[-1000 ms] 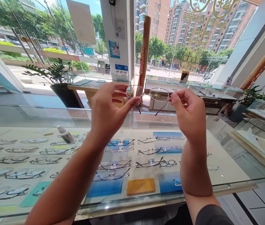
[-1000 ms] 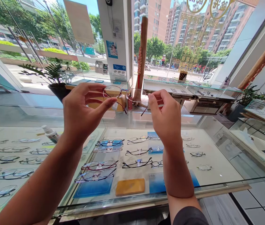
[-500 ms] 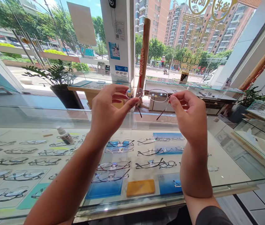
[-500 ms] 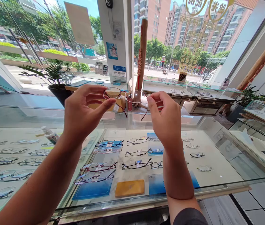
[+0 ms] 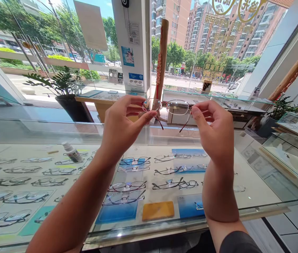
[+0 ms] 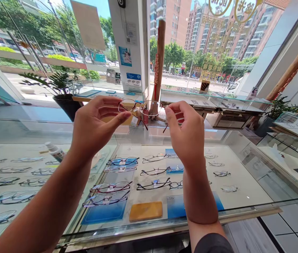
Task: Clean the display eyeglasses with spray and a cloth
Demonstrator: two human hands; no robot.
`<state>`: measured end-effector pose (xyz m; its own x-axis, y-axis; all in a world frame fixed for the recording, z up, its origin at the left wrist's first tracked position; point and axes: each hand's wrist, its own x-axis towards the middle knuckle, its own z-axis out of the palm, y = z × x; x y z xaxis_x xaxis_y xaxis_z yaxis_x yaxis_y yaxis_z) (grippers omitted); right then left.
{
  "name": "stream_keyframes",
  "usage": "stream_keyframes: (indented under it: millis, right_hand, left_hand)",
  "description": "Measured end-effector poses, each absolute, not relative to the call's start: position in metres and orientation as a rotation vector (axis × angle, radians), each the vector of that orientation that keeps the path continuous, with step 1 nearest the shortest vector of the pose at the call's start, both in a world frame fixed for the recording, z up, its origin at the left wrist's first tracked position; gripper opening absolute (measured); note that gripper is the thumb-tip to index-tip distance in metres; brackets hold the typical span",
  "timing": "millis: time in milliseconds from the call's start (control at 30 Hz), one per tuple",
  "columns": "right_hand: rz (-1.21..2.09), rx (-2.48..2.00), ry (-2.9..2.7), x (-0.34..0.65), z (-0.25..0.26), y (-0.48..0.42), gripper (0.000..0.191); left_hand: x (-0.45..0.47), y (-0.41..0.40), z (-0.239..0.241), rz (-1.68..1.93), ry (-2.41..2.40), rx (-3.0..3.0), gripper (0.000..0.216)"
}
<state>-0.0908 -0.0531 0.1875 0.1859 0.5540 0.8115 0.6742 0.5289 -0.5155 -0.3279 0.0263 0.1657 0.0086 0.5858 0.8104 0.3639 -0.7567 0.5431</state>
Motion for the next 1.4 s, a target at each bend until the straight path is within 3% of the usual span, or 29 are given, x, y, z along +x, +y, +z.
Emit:
stream_keyframes:
  millis: [267, 700, 1400]
  right_hand:
    - [-0.093, -1.094, -1.459, -0.091, 0.187, -0.052, 0.022]
    - [0.12, -1.051, -1.418, -0.083, 0.184, -0.034, 0.031]
    - [0.148, -1.122, -1.419, -0.085, 0.184, -0.034, 0.034]
  left_hand:
    - [-0.327, 0.026, 0.167, 1.827, 0.99, 2.084, 0.042]
    - [-0.326, 0.012, 0.169, 2.093, 1.055, 2.232, 0.044]
    - [-0.323, 0.009, 0.17, 2.035, 1.066, 2.192, 0.042]
